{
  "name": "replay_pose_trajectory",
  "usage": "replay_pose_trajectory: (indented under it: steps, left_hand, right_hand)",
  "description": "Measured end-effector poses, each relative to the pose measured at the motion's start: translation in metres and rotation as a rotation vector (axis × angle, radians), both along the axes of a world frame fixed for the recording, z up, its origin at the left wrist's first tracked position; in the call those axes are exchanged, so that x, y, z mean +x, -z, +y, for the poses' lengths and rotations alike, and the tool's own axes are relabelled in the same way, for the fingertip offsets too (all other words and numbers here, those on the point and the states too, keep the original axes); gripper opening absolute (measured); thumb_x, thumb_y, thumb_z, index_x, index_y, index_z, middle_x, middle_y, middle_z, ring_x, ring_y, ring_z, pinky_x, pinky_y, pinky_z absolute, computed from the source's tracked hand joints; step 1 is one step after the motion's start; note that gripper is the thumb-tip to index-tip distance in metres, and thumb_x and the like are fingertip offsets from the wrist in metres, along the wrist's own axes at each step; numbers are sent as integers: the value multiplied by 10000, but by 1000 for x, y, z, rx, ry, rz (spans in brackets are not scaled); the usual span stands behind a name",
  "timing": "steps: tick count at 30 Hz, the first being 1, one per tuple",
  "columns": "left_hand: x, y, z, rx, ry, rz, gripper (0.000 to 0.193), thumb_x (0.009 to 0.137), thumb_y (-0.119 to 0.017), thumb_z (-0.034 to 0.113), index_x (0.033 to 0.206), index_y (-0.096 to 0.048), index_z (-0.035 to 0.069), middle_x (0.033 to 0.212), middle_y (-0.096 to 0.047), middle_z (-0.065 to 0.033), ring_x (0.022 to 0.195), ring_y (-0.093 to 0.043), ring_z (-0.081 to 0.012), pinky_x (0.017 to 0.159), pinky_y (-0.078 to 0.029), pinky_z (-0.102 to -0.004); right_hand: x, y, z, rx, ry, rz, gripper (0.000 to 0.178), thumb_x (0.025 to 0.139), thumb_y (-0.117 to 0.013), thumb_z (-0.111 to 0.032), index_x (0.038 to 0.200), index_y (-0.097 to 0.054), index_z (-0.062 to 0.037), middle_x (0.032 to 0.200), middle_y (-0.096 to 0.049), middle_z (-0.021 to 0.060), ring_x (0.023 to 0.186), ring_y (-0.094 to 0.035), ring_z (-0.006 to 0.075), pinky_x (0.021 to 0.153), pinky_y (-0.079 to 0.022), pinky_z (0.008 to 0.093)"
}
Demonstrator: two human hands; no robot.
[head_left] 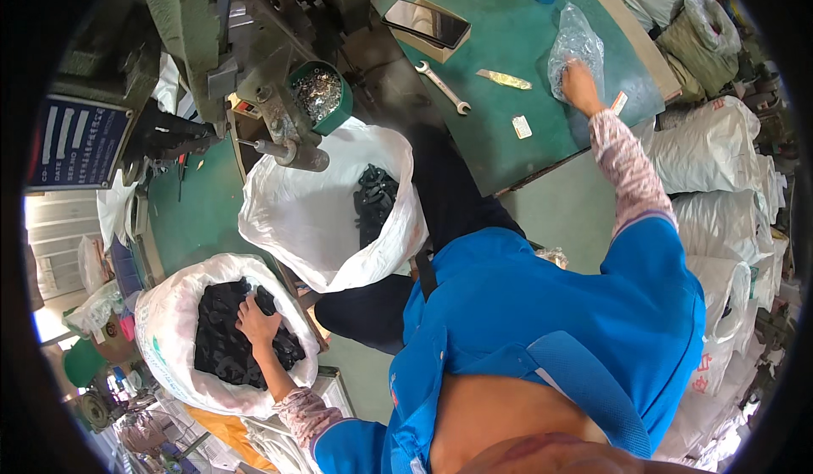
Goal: The person repeatedly picks black plastic components from a white sack, attaches small metal pins to them by hand, and places the assembled units into a second white sack. The process is continuous and repetitive.
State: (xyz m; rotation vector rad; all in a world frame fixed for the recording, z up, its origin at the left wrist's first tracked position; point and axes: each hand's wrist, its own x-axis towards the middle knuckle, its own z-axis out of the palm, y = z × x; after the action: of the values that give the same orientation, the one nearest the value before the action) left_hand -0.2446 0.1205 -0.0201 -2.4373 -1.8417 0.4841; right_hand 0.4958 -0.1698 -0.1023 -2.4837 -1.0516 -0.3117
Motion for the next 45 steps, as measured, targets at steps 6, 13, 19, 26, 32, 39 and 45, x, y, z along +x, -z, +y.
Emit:
replay_pose_trajectory:
  steps: [6, 13, 19, 26, 32, 39, 45]
  left_hand:
    - [-1, 0, -2, -39, -44, 15, 694, 616, -707, 265, 1238, -452, 93, 1197, -489, -133, 1162, -452, -346, 998, -320, -519]
    - [3, 11, -1, 41, -7, 22, 649, 654, -708, 267, 1223, -454, 85, 1162, -498, -137, 1133, -464, -348, 978, -330, -523]
    - [-2, 14, -7, 70, 5, 11, 624, 671, -695, 243, 1220, -444, 85, 1167, -503, -150, 1125, -475, -363, 994, -322, -524]
    - [5, 12, -10, 71, -21, 53, 581, 692, -664, 230, 1202, -436, 69, 1141, -495, -166, 1115, -462, -383, 1005, -294, -536]
    - [4, 15, -10, 146, -5, 43, 566, 675, -669, 268, 1150, -449, 55, 1082, -509, -170, 1060, -484, -398, 979, -317, -534]
    - [1, 26, -8, 187, 14, 36, 576, 663, -680, 252, 1153, -451, 55, 1086, -512, -171, 1053, -493, -387, 993, -308, -530]
    - [6, 20, -14, 199, -5, -14, 562, 659, -673, 228, 1156, -463, 68, 1090, -517, -169, 1071, -489, -383, 1015, -293, -532]
  right_hand:
    - [86, -84, 23, -82, 18, 28, 509, 844, -568, -298, 1236, -513, 23, 1221, -533, 285, 1150, -504, 402, 962, -411, 430]
    - [75, -53, 7, -163, 153, 312, 642, 843, -547, -412, 1329, -439, -8, 1294, -486, 277, 1215, -466, 388, 993, -380, 405]
    - [18, -5, 36, -418, 416, 31, 733, 886, -407, -553, 1472, -231, -148, 1436, -272, 323, 1356, -226, 465, 1074, -187, 586]
    - [69, -14, 50, -346, 467, 183, 758, 862, -353, -599, 1491, -189, -209, 1510, -246, 177, 1393, -184, 419, 1080, -125, 625]
    - [75, -27, 51, -298, 360, 6, 595, 853, -413, -492, 1303, -495, -110, 1209, -567, 242, 1123, -541, 400, 971, -394, 499]
    - [70, -5, 47, -311, 333, -153, 460, 914, -401, -387, 1272, -484, -111, 1120, -596, 226, 1032, -585, 396, 895, -442, 505]
    - [90, 15, 32, -214, 136, 17, 284, 917, -461, -326, 1097, -502, -110, 1082, -574, 237, 944, -584, 432, 772, -465, 546]
